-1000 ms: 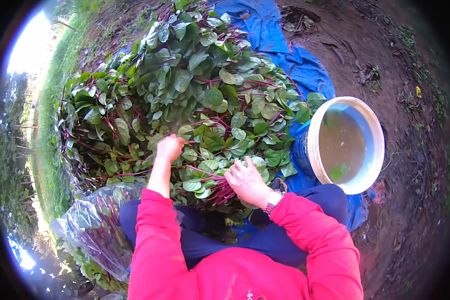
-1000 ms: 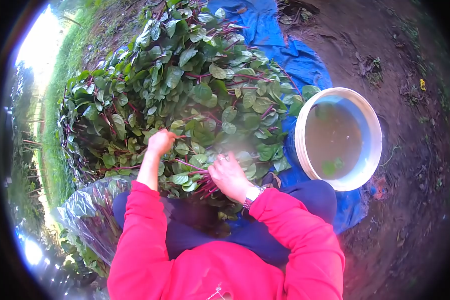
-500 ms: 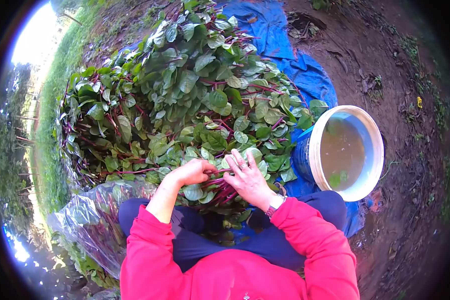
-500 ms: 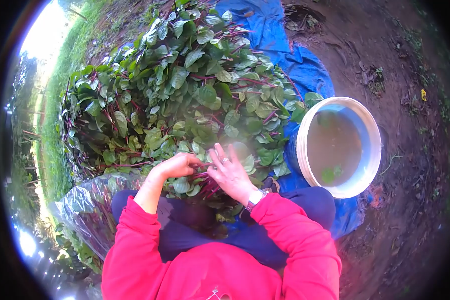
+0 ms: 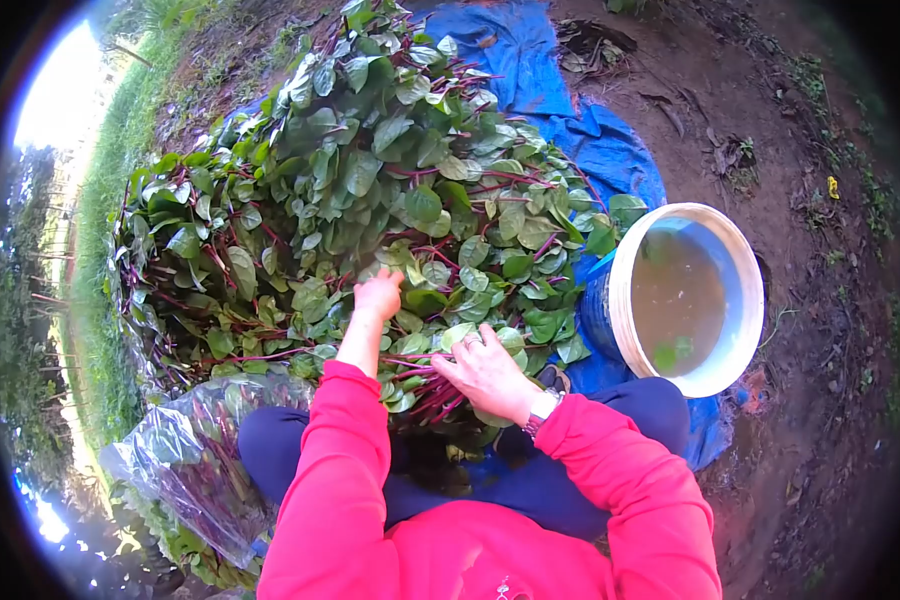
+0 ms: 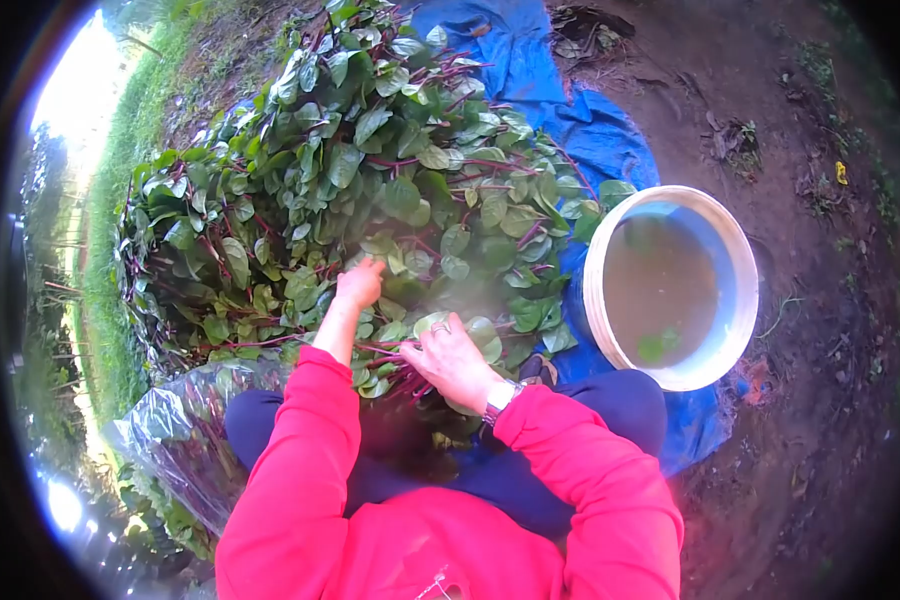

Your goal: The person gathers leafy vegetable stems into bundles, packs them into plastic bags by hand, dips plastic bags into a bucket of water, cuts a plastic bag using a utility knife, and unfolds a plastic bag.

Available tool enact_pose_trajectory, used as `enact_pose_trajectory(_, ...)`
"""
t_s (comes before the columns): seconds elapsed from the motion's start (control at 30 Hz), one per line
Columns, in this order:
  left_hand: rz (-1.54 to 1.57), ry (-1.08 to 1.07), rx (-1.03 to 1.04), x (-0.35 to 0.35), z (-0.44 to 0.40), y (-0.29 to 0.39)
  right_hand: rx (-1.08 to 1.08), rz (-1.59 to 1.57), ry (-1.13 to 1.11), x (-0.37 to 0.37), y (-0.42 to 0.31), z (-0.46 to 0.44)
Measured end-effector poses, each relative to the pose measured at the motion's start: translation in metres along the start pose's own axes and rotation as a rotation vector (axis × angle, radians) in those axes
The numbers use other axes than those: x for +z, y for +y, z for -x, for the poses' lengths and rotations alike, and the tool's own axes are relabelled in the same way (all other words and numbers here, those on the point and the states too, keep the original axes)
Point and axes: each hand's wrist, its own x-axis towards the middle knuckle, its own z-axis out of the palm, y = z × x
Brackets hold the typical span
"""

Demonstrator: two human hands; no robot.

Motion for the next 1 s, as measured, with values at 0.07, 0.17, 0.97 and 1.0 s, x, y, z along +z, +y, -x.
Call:
enact_pose_trajectory(0.07, -0.08, 0.061, 0.098, -0.003, 0.016, -0.001, 0.072, 0.008, -0.031, 0.0, -0.002, -0.001)
enact_pose_trajectory(0.17, -0.065, 0.037, 0.177, -0.013, 0.031, -0.013, 0.135, 0.018, -0.128, 0.005, -0.004, 0.002)
enact_pose_trajectory(0.97, 0.766, -0.591, 0.312, -0.065, 0.057, 0.042, 0.218, 0.122, -0.143, 0.005, -0.01, 0.005)
enact_pose_trajectory(1.0, 0.662, -0.21, 0.419, -0.043, 0.036, 0.033, 0.206, 0.117, -0.134, 0.005, -0.009, 0.004)
